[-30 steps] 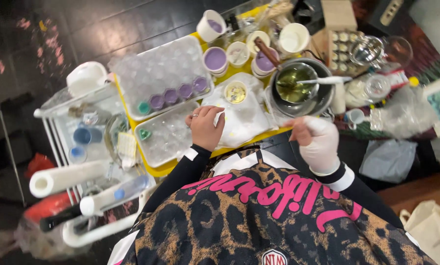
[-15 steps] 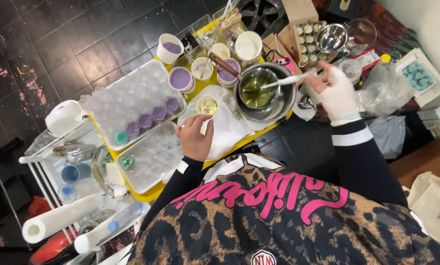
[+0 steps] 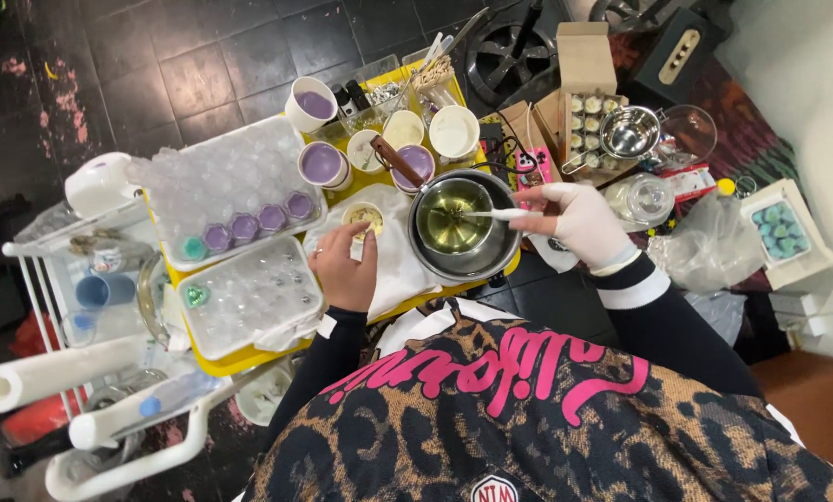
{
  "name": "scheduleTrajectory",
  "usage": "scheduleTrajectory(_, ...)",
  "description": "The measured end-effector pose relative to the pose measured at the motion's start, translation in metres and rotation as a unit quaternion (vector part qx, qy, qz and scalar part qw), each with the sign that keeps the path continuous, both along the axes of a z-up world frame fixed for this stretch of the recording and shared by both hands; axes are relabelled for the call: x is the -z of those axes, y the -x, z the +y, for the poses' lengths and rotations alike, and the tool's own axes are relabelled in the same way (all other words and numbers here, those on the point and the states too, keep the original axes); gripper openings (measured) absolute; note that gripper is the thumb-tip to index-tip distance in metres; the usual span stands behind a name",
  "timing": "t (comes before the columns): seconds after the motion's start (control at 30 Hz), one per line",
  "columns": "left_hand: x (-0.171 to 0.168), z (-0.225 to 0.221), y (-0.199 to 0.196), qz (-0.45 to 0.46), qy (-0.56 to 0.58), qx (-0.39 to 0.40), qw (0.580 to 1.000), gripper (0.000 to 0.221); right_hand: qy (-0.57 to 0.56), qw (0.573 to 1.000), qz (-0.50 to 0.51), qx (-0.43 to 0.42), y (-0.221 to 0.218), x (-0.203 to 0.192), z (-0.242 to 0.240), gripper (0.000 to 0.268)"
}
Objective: Preparing scented wax components and mixing fragrance oil into a wax pot.
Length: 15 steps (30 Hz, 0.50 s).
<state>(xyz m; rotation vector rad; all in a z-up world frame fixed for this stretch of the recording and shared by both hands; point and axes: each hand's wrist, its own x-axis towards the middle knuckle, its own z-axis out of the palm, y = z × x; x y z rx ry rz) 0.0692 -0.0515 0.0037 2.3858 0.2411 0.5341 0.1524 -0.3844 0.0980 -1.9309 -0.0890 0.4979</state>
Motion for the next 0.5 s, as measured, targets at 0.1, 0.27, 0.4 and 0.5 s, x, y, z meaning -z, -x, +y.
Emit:
scheduleTrajectory(0.1,0.009,-0.007,0.002,-0.004,0.004,-0.024,1.000,0.015,0.032,0.999,0.000,-0.036,0.001,-0.004,0.003,0.049)
scheduleTrajectory(0.27,0.001,-0.011,0.005,0.017,0.018,-0.043,0.999,0.016,0.063,0.996,-0.023,-0.055,0.000,-0.010,0.008,0.042)
scheduleTrajectory(0.4,-0.002,-0.003,0.001,-0.005,0.011,-0.036,0.999,0.016,-0.003,1.000,-0.016,-0.017,0.003,-0.001,0.012,0.031)
scheduleTrajectory(0.5,-0.004,0.004,-0.005,-0.022,-0.003,-0.015,1.000,0.017,-0.090,0.993,-0.076,-0.004,0.001,0.015,0.018,0.025)
